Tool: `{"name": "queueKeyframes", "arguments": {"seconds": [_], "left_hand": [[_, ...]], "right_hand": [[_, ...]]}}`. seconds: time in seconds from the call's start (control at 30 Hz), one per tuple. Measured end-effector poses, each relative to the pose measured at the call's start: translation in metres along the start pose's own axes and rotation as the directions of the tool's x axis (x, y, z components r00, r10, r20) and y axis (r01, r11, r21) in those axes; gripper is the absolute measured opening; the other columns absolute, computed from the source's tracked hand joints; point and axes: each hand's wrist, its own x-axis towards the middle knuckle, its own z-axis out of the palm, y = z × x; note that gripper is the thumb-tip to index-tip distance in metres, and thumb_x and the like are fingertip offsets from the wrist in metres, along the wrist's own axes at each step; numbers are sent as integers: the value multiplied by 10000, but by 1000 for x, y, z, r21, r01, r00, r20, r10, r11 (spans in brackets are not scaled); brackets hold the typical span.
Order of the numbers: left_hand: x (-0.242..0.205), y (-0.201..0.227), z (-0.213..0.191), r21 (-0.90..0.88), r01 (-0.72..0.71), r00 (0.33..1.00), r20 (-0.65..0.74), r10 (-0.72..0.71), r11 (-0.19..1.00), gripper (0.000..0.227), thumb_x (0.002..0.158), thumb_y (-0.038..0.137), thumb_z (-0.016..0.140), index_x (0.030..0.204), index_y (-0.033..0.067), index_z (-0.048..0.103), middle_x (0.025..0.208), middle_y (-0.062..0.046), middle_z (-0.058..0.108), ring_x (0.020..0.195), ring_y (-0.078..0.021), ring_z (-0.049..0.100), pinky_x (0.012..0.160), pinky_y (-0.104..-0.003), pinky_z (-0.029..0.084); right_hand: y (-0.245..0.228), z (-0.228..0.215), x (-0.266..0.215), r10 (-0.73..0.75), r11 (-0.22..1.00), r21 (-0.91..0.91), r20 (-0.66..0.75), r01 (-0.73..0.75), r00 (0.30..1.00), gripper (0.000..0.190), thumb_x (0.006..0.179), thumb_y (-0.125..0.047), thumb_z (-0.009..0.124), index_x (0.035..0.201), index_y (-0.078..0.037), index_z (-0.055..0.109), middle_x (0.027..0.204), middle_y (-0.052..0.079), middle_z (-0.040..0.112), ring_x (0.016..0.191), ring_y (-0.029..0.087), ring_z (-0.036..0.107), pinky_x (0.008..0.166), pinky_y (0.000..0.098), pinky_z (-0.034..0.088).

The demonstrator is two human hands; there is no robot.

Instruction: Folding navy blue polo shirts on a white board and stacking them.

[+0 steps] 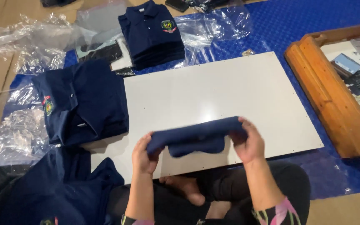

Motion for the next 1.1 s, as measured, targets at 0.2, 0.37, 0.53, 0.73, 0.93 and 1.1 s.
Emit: {"name": "queueKeyframes", "arguments": {"seconds": [0.2,0.37,0.53,0.73,0.93,1.1], "left_hand": [[24,5,43,-249,140,972,218,-86,958,434,983,183,567,1362,-29,556,1457,-396,456,1418,-538,425,1168,-617,346],[79,-22,1,-2,-110,980,166,109,994,694,1076,160,551,1651,223,168,1695,-204,205,1493,-455,320,1183,-631,278],[107,-70,-96,724,8,964,-189,187,690,465,955,309,735,1384,151,649,1225,-131,726,953,-256,767,742,-437,650],[83,-107,-123,995,11,989,-24,143,96,446,866,547,773,1111,175,812,964,-65,809,1007,-279,759,840,-393,620],[57,-98,-95,981,-192,927,195,322,-42,247,928,343,747,992,111,802,901,-77,768,873,-263,748,802,-378,600],[53,-99,-91,915,-267,918,145,369,304,227,954,243,723,1034,32,750,885,-175,780,885,-324,747,777,-427,570]], "right_hand": [[-15,56,17,-5,993,121,131,-11,991,311,946,-141,671,1228,-17,712,1208,238,659,1099,441,693,1015,543,583],[15,26,66,-19,964,-254,240,82,971,668,1013,-120,609,1601,-200,303,1606,204,357,1454,450,431,1207,582,329],[56,-79,128,-178,536,-829,74,159,981,348,900,-236,740,1243,-177,736,1178,93,721,1020,232,735,806,370,628],[73,-104,95,-111,-61,-985,168,162,979,562,958,-671,642,1175,-169,772,1122,96,779,1126,318,703,942,423,555],[87,-101,101,-321,-80,-925,376,371,869,271,924,-371,767,1000,-115,727,946,52,702,870,255,713,762,367,575],[81,-80,71,-403,104,-877,394,469,826,154,986,-238,713,992,-87,686,891,115,735,889,327,706,788,418,556]]}}
